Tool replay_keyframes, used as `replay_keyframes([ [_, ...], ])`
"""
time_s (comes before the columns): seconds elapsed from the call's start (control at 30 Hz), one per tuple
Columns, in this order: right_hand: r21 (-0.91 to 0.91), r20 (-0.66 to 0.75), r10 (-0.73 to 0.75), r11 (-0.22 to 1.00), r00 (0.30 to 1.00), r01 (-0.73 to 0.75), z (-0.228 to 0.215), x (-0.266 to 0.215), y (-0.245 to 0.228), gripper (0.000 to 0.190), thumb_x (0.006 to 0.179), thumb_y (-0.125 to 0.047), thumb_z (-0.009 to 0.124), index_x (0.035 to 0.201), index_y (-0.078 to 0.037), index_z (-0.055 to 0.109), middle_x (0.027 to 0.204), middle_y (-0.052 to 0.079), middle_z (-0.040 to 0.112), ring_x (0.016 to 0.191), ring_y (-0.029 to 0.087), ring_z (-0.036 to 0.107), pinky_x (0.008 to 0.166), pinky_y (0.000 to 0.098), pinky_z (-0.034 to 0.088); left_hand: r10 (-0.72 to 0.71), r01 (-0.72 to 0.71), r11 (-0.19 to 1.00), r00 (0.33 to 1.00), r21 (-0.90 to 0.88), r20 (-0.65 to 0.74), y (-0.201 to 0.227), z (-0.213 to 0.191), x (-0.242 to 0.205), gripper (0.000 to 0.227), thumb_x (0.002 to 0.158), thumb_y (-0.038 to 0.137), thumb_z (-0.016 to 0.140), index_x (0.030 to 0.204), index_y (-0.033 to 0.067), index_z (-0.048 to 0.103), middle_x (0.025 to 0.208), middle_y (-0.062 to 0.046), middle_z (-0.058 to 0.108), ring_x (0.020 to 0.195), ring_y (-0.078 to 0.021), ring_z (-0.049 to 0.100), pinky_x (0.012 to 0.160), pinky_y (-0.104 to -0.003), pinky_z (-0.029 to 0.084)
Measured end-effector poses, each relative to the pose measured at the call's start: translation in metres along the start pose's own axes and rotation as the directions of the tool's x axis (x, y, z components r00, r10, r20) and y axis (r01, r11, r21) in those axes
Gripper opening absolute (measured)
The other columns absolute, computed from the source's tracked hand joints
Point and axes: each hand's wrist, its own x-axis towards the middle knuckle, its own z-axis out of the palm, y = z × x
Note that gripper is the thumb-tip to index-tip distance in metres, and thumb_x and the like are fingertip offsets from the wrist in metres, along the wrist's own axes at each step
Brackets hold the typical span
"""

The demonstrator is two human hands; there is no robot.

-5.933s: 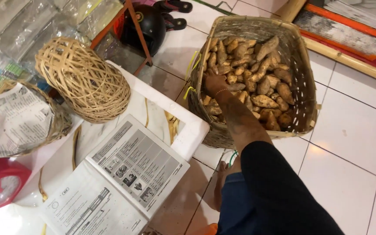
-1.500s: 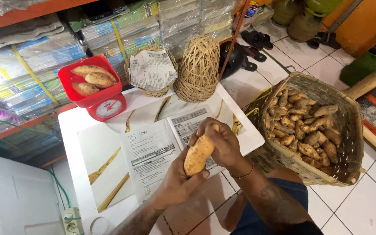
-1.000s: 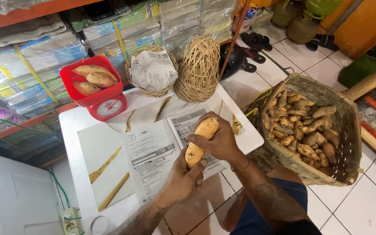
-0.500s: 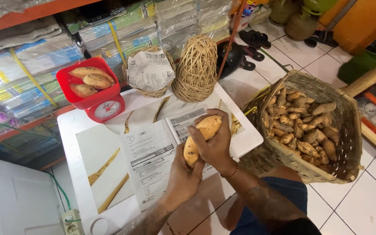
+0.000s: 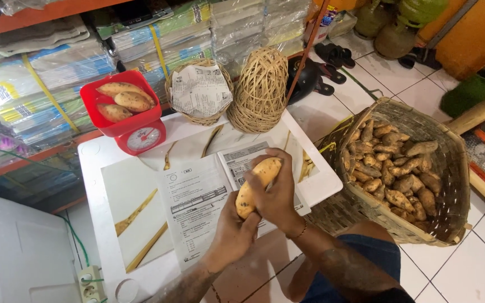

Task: A person is manually peeling sweet potatoes by hand and placing them into a red container on a scale.

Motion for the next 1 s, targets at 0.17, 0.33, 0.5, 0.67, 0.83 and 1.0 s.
replay_keyframes([
  [0.17,0.168,-0.104,0.054,0.985,0.993,-0.036,-0.008,0.006,0.013,0.031,0.084,0.002,0.072,0.103,-0.010,0.051,0.091,0.010,0.067,0.086,0.021,0.070,0.082,0.0361,0.062,0.080,-0.054,0.976,0.990,0.210,-0.120,0.003,0.004,-0.002,0.037,0.087,0.009,0.064,0.122,0.0098,0.051,0.080,-0.007,0.063,0.057,-0.0151,0.052,0.047,-0.032,0.045],
  [0.33,0.586,0.416,-0.010,0.768,0.909,-0.259,-0.030,0.030,0.012,0.022,0.097,-0.014,0.065,0.078,-0.008,0.056,0.074,0.009,0.065,0.068,0.023,0.060,0.075,0.0404,0.051,-0.015,0.118,0.942,0.950,-0.314,0.313,-0.013,-0.008,0.007,0.023,0.091,-0.004,0.062,0.108,0.0018,0.048,0.065,-0.009,0.050,0.038,-0.0179,0.046,0.028,-0.031,0.040],
  [0.5,0.608,0.630,-0.102,0.681,0.770,-0.407,-0.045,0.032,0.024,0.008,0.094,-0.008,0.062,0.087,-0.010,0.059,0.082,0.005,0.063,0.077,0.019,0.060,0.077,0.0362,0.053,-0.114,0.404,0.749,0.859,-0.524,0.500,-0.034,-0.016,0.012,0.022,0.089,-0.004,0.064,0.106,-0.0038,0.050,0.079,-0.015,0.060,0.040,-0.0141,0.046,0.026,-0.026,0.032],
  [0.67,0.140,0.087,0.131,0.980,0.988,-0.143,-0.018,0.015,0.016,0.017,0.093,-0.011,0.068,0.094,-0.011,0.051,0.073,0.011,0.071,0.064,0.017,0.067,0.057,0.0314,0.057,-0.134,0.181,0.955,0.970,-0.233,0.205,-0.009,-0.009,0.012,0.023,0.092,0.003,0.064,0.110,0.0026,0.050,0.064,-0.007,0.055,0.040,-0.0153,0.046,0.031,-0.030,0.042],
  [0.83,0.299,0.139,0.106,0.943,0.985,-0.143,-0.029,0.019,0.018,0.034,0.105,-0.031,0.051,0.080,-0.007,0.052,0.073,0.011,0.061,0.061,0.022,0.062,0.061,0.0385,0.059,-0.089,0.248,0.881,0.924,-0.404,0.372,-0.030,-0.011,0.014,0.025,0.090,-0.006,0.059,0.114,-0.0012,0.052,0.057,-0.009,0.049,0.035,-0.0162,0.043,0.026,-0.029,0.037],
  [1.0,0.659,0.486,0.133,0.593,0.864,-0.463,-0.035,0.032,0.004,0.060,0.104,-0.054,0.037,0.083,-0.004,0.063,0.076,0.014,0.063,0.072,0.027,0.061,0.083,0.0445,0.052,-0.090,0.338,0.802,0.884,-0.493,0.458,-0.036,-0.018,0.020,0.014,0.089,-0.002,0.064,0.098,-0.0031,0.053,0.071,-0.011,0.056,0.039,-0.0132,0.044,0.027,-0.026,0.033],
])
